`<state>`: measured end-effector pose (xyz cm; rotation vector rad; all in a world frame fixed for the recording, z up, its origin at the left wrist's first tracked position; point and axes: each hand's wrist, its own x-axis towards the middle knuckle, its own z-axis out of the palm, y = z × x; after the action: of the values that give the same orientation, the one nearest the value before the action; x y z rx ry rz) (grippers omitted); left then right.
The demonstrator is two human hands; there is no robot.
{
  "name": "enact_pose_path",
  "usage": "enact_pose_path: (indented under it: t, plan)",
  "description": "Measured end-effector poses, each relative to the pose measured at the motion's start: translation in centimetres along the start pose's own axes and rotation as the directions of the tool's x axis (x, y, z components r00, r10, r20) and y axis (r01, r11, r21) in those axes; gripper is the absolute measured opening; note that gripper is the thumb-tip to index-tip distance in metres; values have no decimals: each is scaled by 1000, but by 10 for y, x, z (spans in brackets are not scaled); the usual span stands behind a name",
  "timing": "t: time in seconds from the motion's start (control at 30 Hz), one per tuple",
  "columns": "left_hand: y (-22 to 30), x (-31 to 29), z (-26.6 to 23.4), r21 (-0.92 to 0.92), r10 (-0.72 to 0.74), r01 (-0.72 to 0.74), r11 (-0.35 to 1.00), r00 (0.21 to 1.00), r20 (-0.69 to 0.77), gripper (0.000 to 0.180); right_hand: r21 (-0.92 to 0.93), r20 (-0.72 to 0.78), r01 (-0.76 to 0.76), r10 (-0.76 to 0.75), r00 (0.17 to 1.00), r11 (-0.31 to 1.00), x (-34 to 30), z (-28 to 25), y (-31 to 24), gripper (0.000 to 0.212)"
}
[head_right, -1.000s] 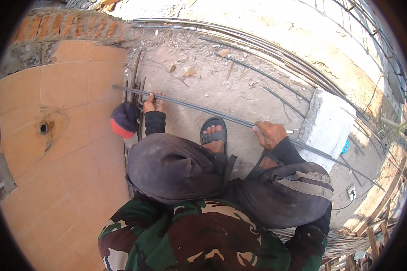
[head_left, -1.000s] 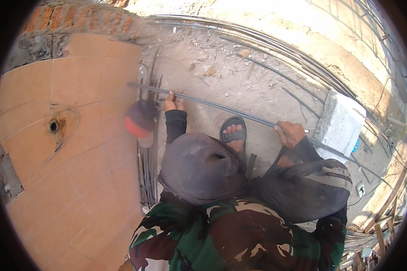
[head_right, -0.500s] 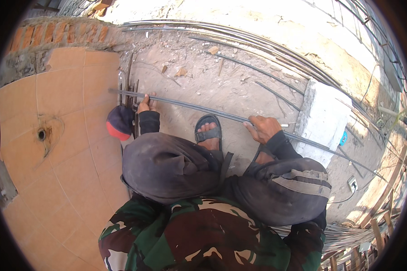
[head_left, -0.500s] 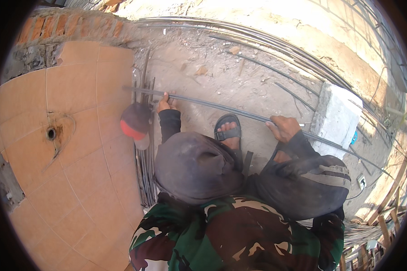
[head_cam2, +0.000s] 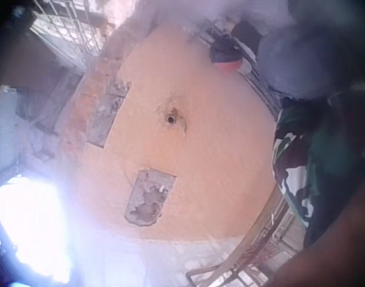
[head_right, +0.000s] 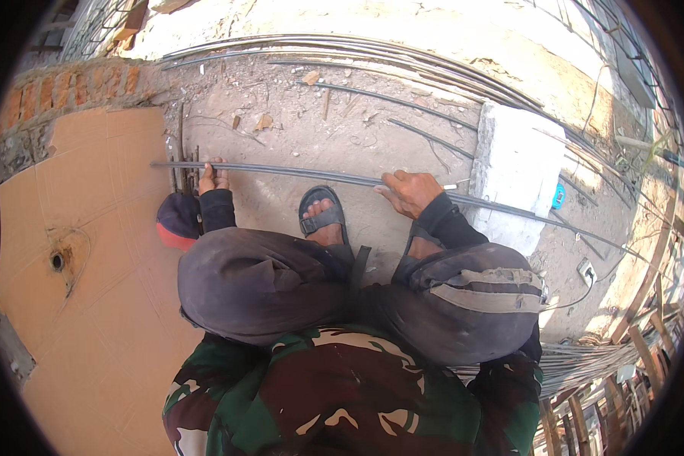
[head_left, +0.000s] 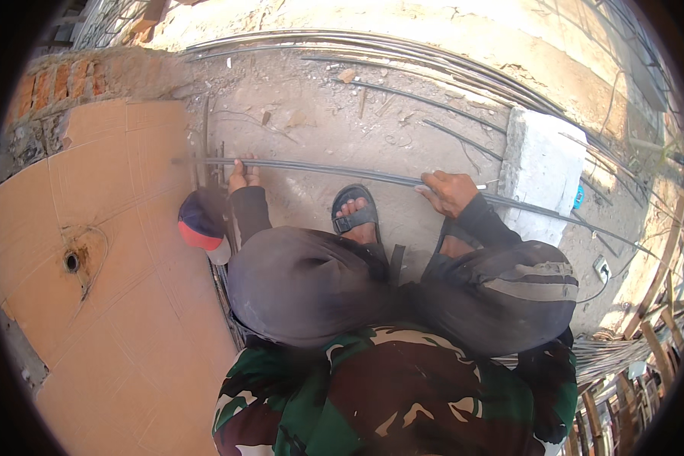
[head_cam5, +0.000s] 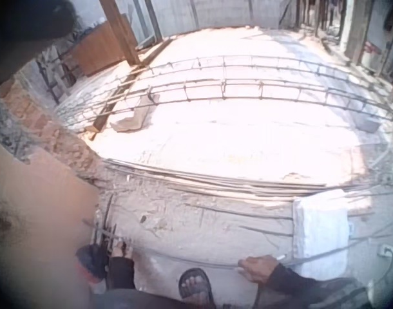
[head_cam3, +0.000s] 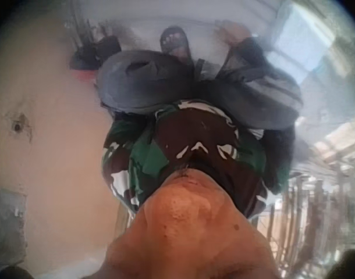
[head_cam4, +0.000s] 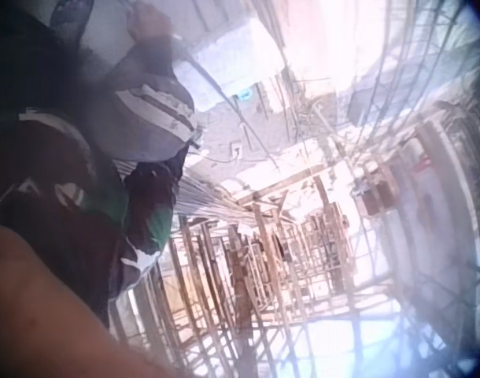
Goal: The person uses an angle grinder to cut a metal rod while sitting on the floor of a construction site.
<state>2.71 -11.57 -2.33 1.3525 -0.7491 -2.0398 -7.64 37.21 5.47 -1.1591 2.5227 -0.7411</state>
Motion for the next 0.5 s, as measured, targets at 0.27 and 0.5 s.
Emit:
enact_pose_path:
  t: [0.27, 0.5]
  plan:
    - [20, 46, -54, 245, -13, -5, 970, 997, 72, 41, -2, 39, 12, -12, 999, 1000, -9, 21, 11, 33]
    - [17, 57, -42, 279, -37, -4, 960, 990, 139, 42, -114, -122, -152, 138, 983, 982, -29, 22, 12, 36]
